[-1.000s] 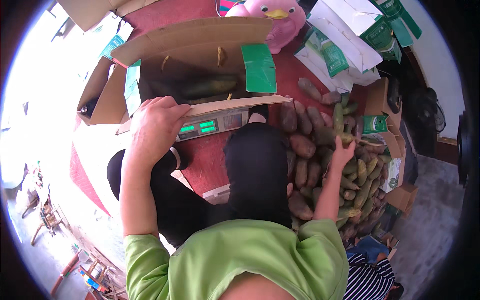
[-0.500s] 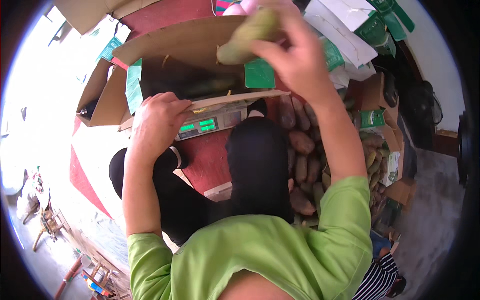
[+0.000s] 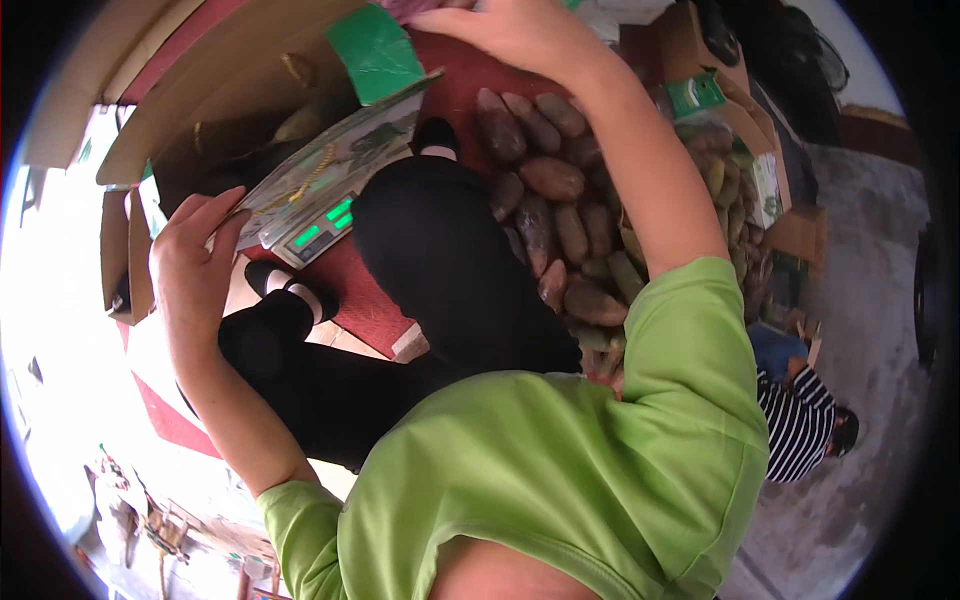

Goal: Sort and weigh produce into cardboard boxes for packaging.

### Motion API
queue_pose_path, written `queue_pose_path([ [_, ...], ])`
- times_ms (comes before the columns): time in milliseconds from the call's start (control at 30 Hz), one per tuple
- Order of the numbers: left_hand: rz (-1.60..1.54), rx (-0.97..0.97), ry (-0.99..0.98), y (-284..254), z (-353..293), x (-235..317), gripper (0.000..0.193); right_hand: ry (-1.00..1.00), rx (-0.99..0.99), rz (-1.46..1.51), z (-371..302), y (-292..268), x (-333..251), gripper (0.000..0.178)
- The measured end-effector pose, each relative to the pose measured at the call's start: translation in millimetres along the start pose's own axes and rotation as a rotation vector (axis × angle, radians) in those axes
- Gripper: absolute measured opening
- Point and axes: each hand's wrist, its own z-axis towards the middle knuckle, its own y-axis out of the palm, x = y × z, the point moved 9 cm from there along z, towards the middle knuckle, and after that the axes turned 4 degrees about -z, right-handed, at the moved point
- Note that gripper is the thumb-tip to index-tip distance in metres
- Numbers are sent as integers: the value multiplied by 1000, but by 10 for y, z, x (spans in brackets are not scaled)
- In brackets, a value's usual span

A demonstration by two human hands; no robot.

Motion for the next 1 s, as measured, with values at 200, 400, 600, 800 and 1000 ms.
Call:
queue_pose_path([
  [200, 23, -3, 51, -11, -2, 67, 22, 561, 23, -157, -1821, -349, 1710, 41],
  [400, 28, 26, 3, 28, 43, -12, 23, 973, -191, -537, -3791, -134, 2348, 42],
  [600, 33, 64, -7, -47, 36, -71, 18, 1234, -290, -769, -5058, -63, 2423, 35],
  [800, -63, 127, 87, -112, -12, 19, 10, 1446, -471, -945, -5704, -221, 2319, 56],
  [1000, -69, 125, 122, -215, -97, 231, 14, 1587, -553, -954, -5885, -32, 2401, 67],
])
